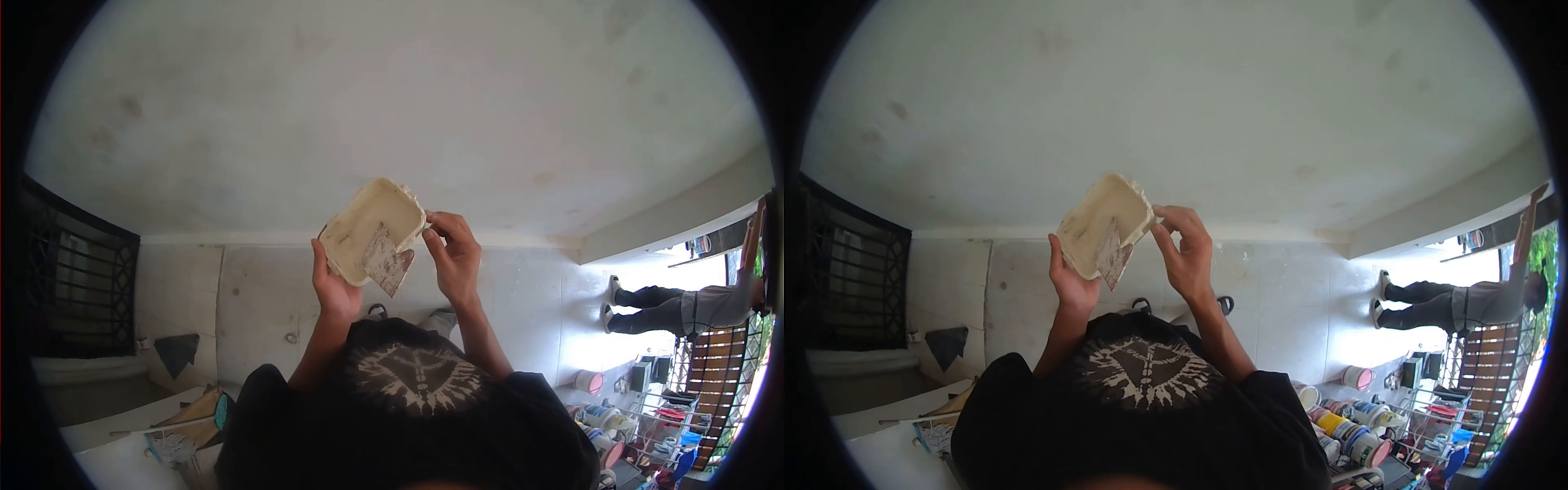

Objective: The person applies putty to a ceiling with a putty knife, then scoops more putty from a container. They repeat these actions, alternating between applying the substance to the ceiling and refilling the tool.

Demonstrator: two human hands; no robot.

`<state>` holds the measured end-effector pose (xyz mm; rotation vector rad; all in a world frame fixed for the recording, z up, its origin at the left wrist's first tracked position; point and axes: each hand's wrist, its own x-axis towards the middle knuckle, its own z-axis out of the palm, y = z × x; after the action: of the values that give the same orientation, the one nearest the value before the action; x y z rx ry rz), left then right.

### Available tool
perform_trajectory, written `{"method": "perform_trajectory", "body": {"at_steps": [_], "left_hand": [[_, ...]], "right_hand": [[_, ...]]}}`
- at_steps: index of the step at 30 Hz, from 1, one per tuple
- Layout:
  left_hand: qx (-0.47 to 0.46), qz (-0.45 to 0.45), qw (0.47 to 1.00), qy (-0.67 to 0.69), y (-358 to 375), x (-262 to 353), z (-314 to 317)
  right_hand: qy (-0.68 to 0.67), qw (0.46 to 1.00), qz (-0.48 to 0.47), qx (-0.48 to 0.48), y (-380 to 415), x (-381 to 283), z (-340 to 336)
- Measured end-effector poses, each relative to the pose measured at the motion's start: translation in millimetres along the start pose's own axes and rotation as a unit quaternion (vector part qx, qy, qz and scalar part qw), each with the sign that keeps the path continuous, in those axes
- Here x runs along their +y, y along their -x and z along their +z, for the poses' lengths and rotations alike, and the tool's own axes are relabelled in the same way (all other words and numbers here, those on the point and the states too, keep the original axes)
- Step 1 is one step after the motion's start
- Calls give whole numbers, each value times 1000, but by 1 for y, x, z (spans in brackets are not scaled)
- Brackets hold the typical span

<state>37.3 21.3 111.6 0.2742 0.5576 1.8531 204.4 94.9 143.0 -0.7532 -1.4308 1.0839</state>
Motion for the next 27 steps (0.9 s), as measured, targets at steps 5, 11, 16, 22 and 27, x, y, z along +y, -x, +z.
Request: {"method": "perform_trajectory", "body": {"at_steps": [5, 11, 16, 22, 27], "left_hand": [[7, -38, 999, 15, 2, 5, -3], [25, -71, 997, -2, 3, 10, -1], [45, -64, 995, -56, 2, 10, 5], [45, -60, 994, -83, 5, 15, 23], [7, -60, 998, -31, 13, 20, 37]], "right_hand": [[-44, 998, -41, 6, -1, 21, -2], [-213, 977, 18, 1, 3, 18, 2], [-174, 983, -28, 49, 4, 12, 7], [-71, 987, -115, 87, 1, 8, 9], [-49, 981, -148, 120, -1, 0, 14]]}}
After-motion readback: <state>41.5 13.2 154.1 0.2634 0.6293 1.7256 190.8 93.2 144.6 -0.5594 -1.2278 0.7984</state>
